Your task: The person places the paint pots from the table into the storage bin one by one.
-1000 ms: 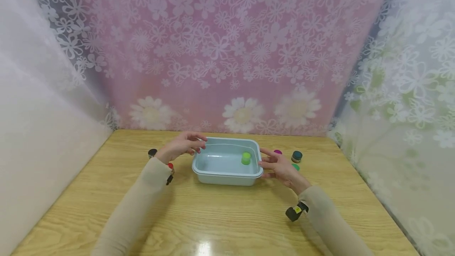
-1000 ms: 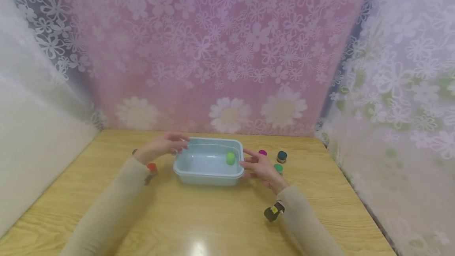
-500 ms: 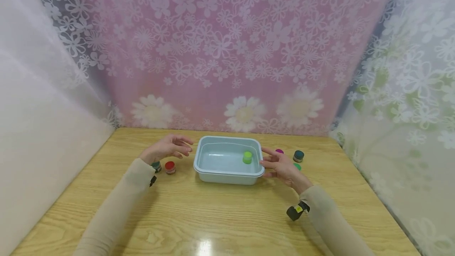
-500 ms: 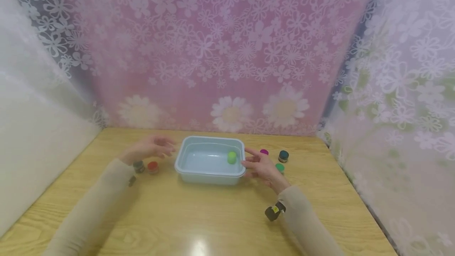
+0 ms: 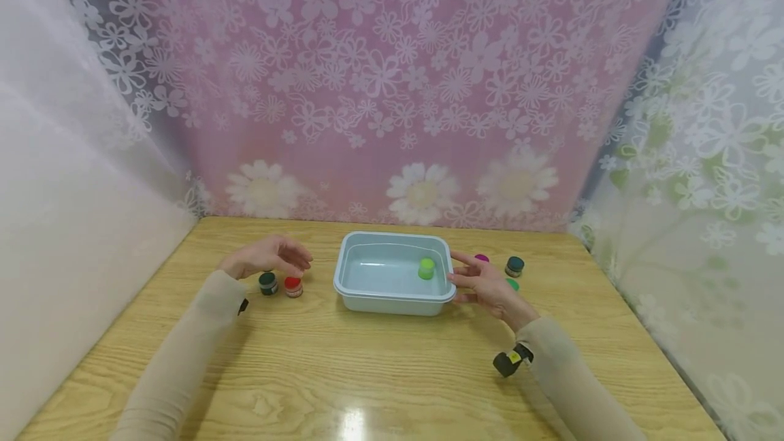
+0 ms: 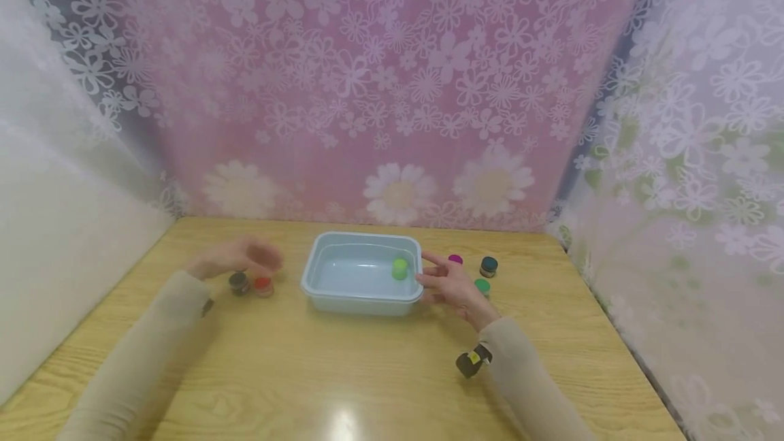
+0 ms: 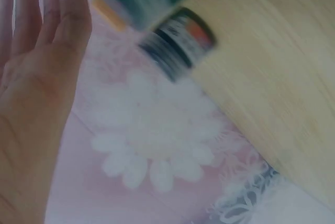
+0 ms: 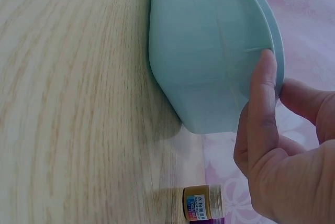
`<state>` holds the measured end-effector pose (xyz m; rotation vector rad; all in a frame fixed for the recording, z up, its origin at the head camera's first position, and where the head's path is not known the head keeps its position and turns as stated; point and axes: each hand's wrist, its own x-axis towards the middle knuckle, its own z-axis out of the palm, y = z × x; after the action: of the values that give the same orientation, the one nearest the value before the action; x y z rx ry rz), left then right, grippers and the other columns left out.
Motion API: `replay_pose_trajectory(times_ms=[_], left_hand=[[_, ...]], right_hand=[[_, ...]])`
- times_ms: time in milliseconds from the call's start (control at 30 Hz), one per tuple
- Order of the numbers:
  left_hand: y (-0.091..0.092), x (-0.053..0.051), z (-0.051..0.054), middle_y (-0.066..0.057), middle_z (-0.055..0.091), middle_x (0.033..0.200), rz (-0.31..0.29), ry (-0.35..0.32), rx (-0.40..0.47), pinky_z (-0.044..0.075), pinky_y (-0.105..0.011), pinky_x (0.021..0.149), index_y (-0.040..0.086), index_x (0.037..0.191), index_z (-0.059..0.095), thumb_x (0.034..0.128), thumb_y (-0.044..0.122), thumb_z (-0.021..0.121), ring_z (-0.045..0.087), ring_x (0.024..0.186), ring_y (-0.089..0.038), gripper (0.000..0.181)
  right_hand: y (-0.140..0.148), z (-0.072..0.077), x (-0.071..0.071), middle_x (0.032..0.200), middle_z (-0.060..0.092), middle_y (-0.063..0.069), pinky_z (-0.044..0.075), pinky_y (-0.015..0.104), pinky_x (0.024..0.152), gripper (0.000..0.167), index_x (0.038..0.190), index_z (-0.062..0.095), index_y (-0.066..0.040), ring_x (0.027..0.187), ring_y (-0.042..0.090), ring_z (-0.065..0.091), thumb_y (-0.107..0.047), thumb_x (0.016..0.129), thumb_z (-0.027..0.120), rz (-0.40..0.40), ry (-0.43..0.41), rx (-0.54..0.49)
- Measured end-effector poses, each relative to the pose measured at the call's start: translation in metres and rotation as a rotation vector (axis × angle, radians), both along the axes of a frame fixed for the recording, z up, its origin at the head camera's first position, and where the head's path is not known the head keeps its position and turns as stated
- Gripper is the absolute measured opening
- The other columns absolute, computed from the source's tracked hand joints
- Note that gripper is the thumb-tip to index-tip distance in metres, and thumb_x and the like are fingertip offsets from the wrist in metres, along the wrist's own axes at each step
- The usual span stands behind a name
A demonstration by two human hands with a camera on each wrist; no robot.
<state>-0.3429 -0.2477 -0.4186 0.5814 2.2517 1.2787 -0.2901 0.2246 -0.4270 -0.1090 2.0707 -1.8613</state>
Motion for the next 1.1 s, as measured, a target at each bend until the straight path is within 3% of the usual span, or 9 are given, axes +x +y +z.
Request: replay_pose_trajectory(times_ms=[167, 367, 500, 867, 1100], left_hand=[[-0.0076, 0.0034, -0.0034, -0.023, 0.061, 0.13, -0.039, -0.019, -0.084, 0.055, -0.038, 0.096, -0.005, 0.129, 0.058, 0.0841, 0.012, 0.078, 0.06, 0.119, -0.032, 0.052], [-0.0095, 0.0021, -0.0069, -0.023, 0.062, 0.127, -0.135, -0.036, -0.113, 0.056, -0.038, 0.095, -0.006, 0.127, 0.06, 0.0832, 0.006, 0.077, 0.061, 0.116, -0.029, 0.048], [-0.0083, 0.0012, -0.0064, -0.023, 0.064, 0.123, -0.167, -0.036, -0.129, 0.058, -0.033, 0.089, -0.008, 0.125, 0.06, 0.0821, 0.0, 0.076, 0.064, 0.109, -0.026, 0.046], [-0.0044, 0.002, -0.0077, -0.024, 0.067, 0.116, -0.147, -0.044, -0.111, 0.061, -0.031, 0.08, -0.011, 0.12, 0.063, 0.0782, -0.009, 0.075, 0.067, 0.101, -0.027, 0.043], [-0.0049, -0.0001, -0.0102, -0.018, 0.07, 0.112, -0.113, -0.018, -0.133, 0.06, -0.032, 0.081, -0.007, 0.118, 0.066, 0.0797, -0.003, 0.076, 0.068, 0.098, -0.02, 0.04]], right_hand=[[-0.0001, -0.0003, -0.0005, 0.138, 0.047, 0.028, 0.063, 0.034, 0.077, 0.069, 0.155, 0.03, -0.015, 0.098, 0.021, 0.065, -0.014, 0.095, 0.065, 0.001, 0.0, 0.004], [0.0, 0.0002, -0.0004, 0.139, 0.046, 0.028, 0.062, 0.035, 0.078, 0.069, 0.155, 0.032, -0.016, 0.1, 0.023, 0.065, -0.014, 0.095, 0.066, -0.013, -0.007, 0.013], [-0.0006, 0.0016, 0.0003, 0.14, 0.046, 0.028, 0.062, 0.034, 0.078, 0.069, 0.155, 0.031, -0.016, 0.104, 0.026, 0.064, -0.012, 0.095, 0.065, -0.015, -0.018, 0.006], [-0.0015, 0.0023, 0.0008, 0.141, 0.044, 0.029, 0.062, 0.032, 0.076, 0.068, 0.155, 0.031, -0.016, 0.108, 0.029, 0.062, -0.012, 0.096, 0.064, -0.021, -0.019, 0.001], [-0.0008, 0.0001, -0.0003, 0.14, 0.045, 0.028, 0.062, 0.034, 0.078, 0.069, 0.155, 0.032, -0.016, 0.107, 0.028, 0.064, -0.013, 0.095, 0.066, -0.021, -0.022, -0.005]])
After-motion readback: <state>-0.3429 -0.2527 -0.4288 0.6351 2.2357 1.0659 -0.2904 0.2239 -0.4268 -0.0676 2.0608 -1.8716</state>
